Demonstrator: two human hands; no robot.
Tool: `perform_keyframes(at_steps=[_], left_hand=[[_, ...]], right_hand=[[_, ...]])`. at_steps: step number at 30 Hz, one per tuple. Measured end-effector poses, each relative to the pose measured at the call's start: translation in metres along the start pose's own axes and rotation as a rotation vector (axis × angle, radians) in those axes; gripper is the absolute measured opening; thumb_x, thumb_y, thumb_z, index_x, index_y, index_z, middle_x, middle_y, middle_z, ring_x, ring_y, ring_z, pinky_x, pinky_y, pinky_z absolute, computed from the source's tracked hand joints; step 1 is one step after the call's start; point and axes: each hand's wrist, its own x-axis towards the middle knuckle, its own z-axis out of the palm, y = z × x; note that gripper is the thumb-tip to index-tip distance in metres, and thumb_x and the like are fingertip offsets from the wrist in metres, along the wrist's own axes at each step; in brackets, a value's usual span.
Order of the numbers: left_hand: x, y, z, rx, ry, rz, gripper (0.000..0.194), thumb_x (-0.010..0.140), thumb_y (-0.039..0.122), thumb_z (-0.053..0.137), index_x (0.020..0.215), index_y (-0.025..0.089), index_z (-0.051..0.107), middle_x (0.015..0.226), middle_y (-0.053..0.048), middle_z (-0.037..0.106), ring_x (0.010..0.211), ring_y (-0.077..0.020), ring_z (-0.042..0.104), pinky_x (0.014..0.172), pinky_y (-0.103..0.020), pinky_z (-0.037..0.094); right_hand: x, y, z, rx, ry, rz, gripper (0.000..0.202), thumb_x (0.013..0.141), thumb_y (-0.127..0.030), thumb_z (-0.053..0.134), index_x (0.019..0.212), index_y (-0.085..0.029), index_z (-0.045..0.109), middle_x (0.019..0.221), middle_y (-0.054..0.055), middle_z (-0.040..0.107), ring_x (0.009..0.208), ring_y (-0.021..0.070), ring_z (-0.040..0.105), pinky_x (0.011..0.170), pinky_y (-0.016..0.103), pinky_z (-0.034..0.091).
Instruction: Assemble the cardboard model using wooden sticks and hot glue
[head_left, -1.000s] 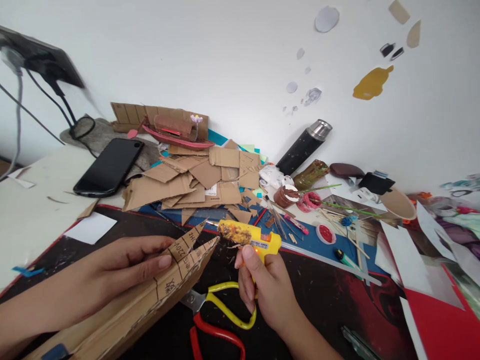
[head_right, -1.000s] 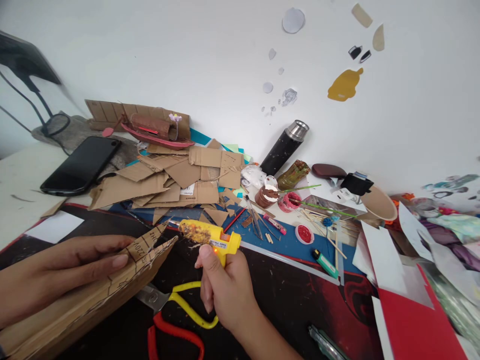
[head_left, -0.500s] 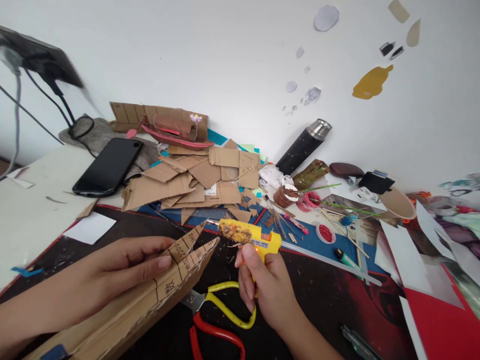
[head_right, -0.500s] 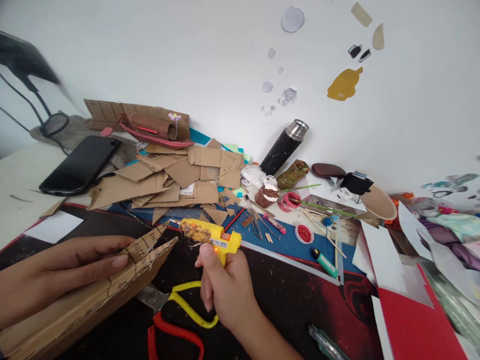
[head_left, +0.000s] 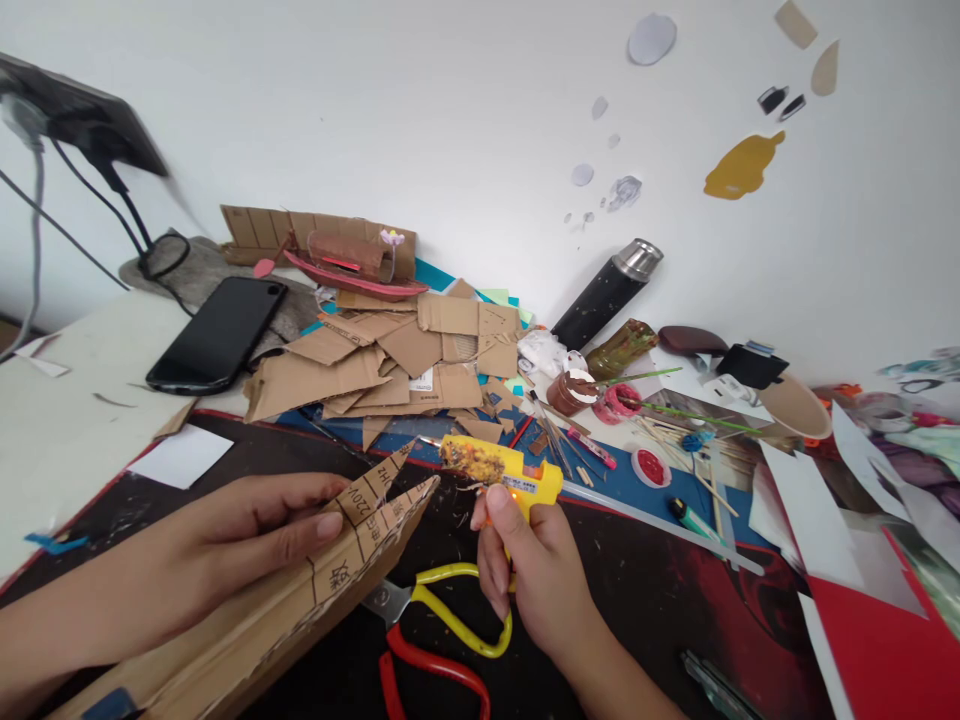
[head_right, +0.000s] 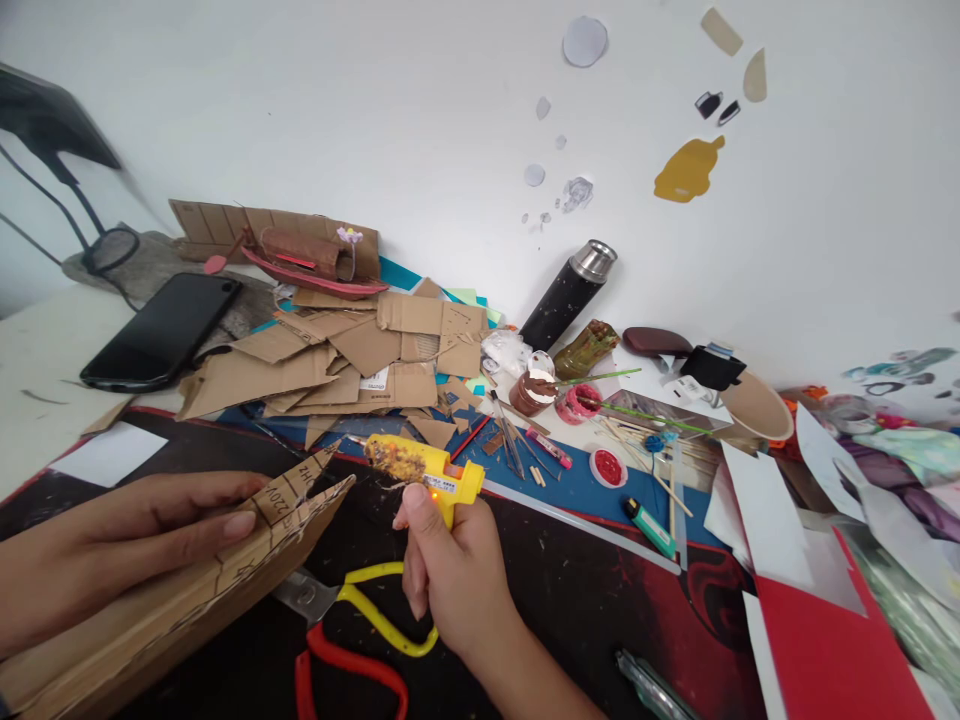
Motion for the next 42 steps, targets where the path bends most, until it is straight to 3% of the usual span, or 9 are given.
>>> perform_keyframes(at_steps=[8, 14, 18, 27, 33, 39, 42], left_hand=[[0.001, 0.016, 0.002, -0.016, -0.06, 0.028, 0.035, 0.094, 0.061, 0.071, 0.121, 0.044, 0.087, 0.112, 0.004, 0.088, 0.109, -0.0309, 0.083, 0.097, -0.042, 0.069], [0.001, 0.026, 0.005, -0.071, 0.015, 0.012, 0.032, 0.085, 0.063, 0.078, 0.108, 0.045, 0.089, 0.105, 0.004, 0.089, 0.105, -0.0309, 0.084, 0.095, -0.044, 0.07], [0.001, 0.031, 0.007, -0.082, 0.004, -0.001, 0.031, 0.082, 0.064, 0.078, 0.103, 0.044, 0.09, 0.102, 0.004, 0.089, 0.102, -0.0306, 0.084, 0.093, -0.044, 0.071], [0.002, 0.033, 0.009, -0.086, -0.006, 0.034, 0.027, 0.083, 0.06, 0.078, 0.102, 0.045, 0.09, 0.104, 0.005, 0.089, 0.097, -0.0293, 0.085, 0.09, -0.042, 0.072], [0.0, 0.025, 0.006, -0.046, -0.029, 0.037, 0.034, 0.092, 0.064, 0.071, 0.114, 0.044, 0.088, 0.111, 0.004, 0.088, 0.107, -0.03, 0.083, 0.096, -0.042, 0.07], [0.0, 0.034, 0.0, 0.005, 0.094, -0.018, 0.045, 0.079, 0.076, 0.075, 0.102, 0.041, 0.09, 0.104, 0.002, 0.088, 0.101, -0.0332, 0.084, 0.091, -0.044, 0.071], [0.0, 0.04, -0.004, 0.033, 0.274, -0.062, 0.057, 0.066, 0.085, 0.076, 0.089, 0.035, 0.089, 0.096, -0.002, 0.087, 0.091, -0.0355, 0.083, 0.078, -0.045, 0.072]], right_hand=[[0.003, 0.0, -0.001, -0.001, -0.018, 0.014, 0.071, 0.087, -0.088, 0.069, 0.08, -0.018, 0.063, 0.037, -0.011, 0.042, 0.028, 0.0072, 0.038, 0.035, 0.017, 0.028], [0.0, 0.002, -0.001, 0.0, -0.093, 0.03, 0.069, 0.089, -0.087, 0.068, 0.08, -0.019, 0.062, 0.039, -0.011, 0.041, 0.029, 0.0073, 0.037, 0.035, 0.019, 0.03], [-0.001, 0.003, -0.001, -0.007, -0.154, 0.038, 0.068, 0.091, -0.086, 0.067, 0.081, -0.019, 0.061, 0.04, -0.011, 0.041, 0.03, 0.0073, 0.037, 0.037, 0.019, 0.031], [-0.001, 0.007, -0.001, -0.002, -0.184, 0.06, 0.068, 0.091, -0.086, 0.067, 0.082, -0.019, 0.062, 0.039, -0.011, 0.041, 0.029, 0.0073, 0.036, 0.036, 0.019, 0.028], [-0.002, 0.005, 0.001, -0.019, -0.165, 0.066, 0.069, 0.09, -0.087, 0.066, 0.083, -0.019, 0.062, 0.039, -0.011, 0.041, 0.03, 0.0075, 0.036, 0.036, 0.019, 0.028], [0.002, 0.004, -0.002, -0.082, -0.107, 0.049, 0.073, 0.091, -0.088, 0.063, 0.091, -0.016, 0.068, 0.041, -0.01, 0.043, 0.032, 0.0094, 0.04, 0.039, 0.02, 0.028], [0.001, 0.004, -0.004, -0.234, -0.064, -0.033, 0.074, 0.096, -0.085, 0.057, 0.103, -0.014, 0.074, 0.044, -0.008, 0.047, 0.037, 0.0114, 0.043, 0.043, 0.023, 0.033]])
